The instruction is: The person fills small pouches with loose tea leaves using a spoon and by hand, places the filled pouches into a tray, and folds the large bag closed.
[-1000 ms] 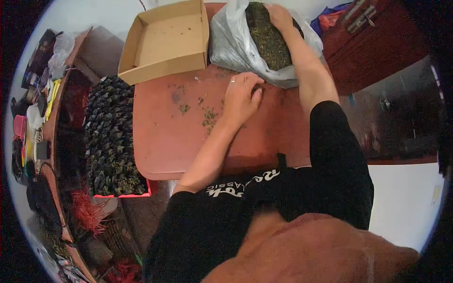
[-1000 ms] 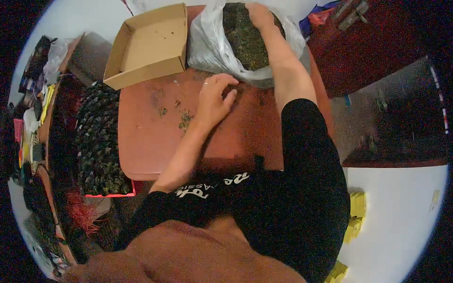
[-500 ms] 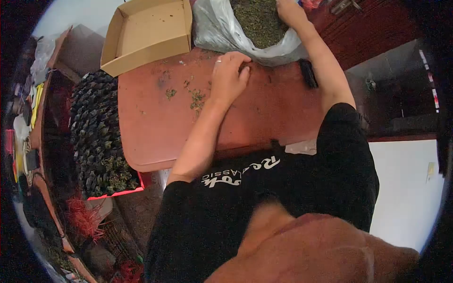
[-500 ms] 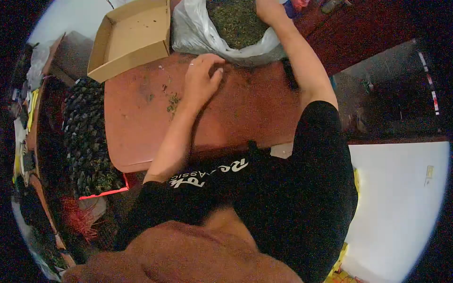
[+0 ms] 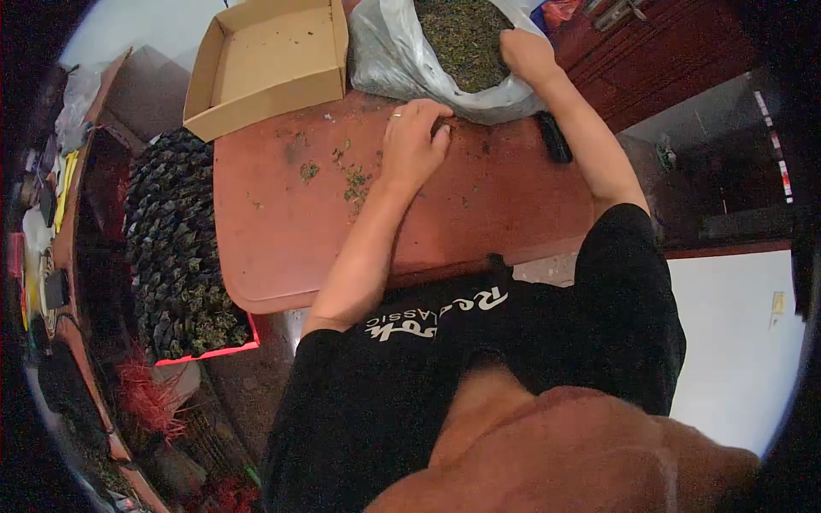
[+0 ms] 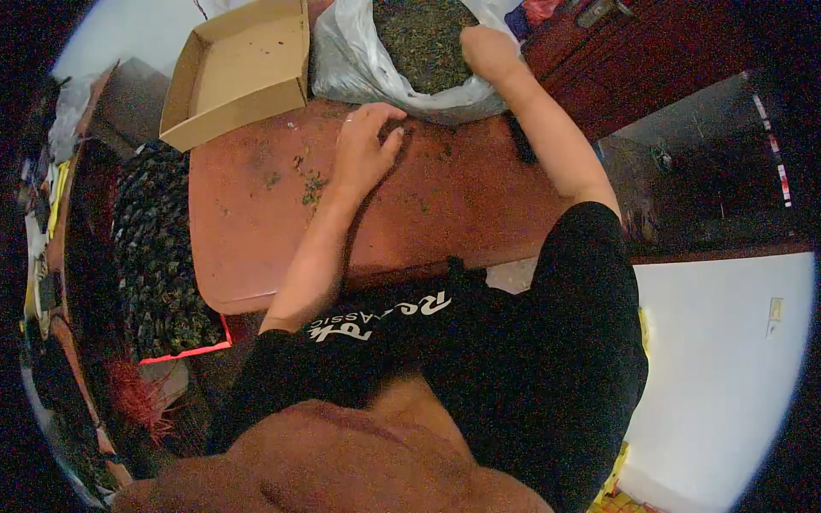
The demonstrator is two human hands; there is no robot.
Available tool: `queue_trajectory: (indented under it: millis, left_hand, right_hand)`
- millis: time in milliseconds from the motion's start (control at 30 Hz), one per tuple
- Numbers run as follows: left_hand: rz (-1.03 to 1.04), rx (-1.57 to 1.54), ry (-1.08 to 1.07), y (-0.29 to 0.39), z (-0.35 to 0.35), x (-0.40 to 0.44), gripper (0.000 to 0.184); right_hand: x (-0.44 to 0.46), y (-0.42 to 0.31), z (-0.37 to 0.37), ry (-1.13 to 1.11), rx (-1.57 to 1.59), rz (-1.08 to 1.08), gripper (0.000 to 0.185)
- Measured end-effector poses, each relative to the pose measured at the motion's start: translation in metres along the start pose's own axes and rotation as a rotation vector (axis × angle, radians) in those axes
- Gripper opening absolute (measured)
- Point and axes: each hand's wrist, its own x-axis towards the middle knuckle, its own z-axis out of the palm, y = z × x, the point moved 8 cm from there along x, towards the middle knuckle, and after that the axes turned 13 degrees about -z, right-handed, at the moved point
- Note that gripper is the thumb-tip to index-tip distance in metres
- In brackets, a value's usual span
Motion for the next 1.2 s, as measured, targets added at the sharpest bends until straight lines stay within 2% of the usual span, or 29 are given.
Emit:
queue_trajectory:
  millis: [33,133,233,333,433,533,633,733,767,867,967,1067,1167,1200]
  left_hand:
    - [0.0,0.002,0.004,-0.001,0.0,0.001,0.026]
    - [-0.004,-0.013,0.004,0.002,-0.003,0.0,0.026]
    - [-0.007,-0.009,-0.016,0.007,-0.002,-0.001,0.026]
    - [0.003,0.017,-0.016,0.005,0.0,-0.001,0.025]
    - [0.007,0.013,-0.001,0.002,-0.003,0.0,0.025]
    - [0.008,0.025,-0.02,0.003,-0.002,0.001,0.024]
    - [-0.017,0.032,-0.019,0.004,-0.001,0.0,0.024]
    - [-0.008,0.037,-0.023,0.008,-0.001,-0.001,0.024]
    - [-0.001,0.033,-0.028,0.008,0.0,-0.001,0.023]
    - [0.019,0.031,-0.037,0.006,0.003,-0.002,0.023]
    - [0.032,0.049,-0.033,0.005,0.004,-0.003,0.023]
    - [0.04,0.077,-0.022,0.003,0.004,-0.001,0.023]
    - [0.027,0.102,-0.036,0.002,0.004,-0.004,0.023]
    - [0.021,0.114,-0.042,0.001,0.004,-0.003,0.023]
  right_hand:
    - [0.0,-0.002,0.003,-0.033,0.004,0.007,0.022]
    - [0.003,-0.002,-0.004,0.063,0.106,0.031,0.023]
    - [0.014,0.016,-0.025,0.306,0.081,0.077,0.026]
    - [0.034,0.057,0.008,0.583,0.167,0.154,0.023]
    - [0.06,0.075,0.032,0.662,0.153,0.194,0.024]
    - [0.087,0.086,0.084,0.421,0.193,0.314,0.027]
    - [0.093,0.065,0.093,0.221,0.248,0.245,0.027]
    - [0.068,0.011,0.049,0.285,0.142,-0.011,0.027]
    - [0.043,-0.006,0.015,0.48,0.196,0.009,0.019]
    - [0.007,-0.007,-0.004,0.528,0.155,0.089,0.03]
    - [-0.013,-0.014,-0.013,0.374,0.205,0.179,0.03]
    - [-0.048,-0.02,-0.023,0.714,0.225,0.037,0.031]
    - [-0.088,-0.016,-0.037,0.882,0.215,0.125,0.03]
    - [-0.106,-0.012,-0.039,0.872,0.431,0.266,0.03]
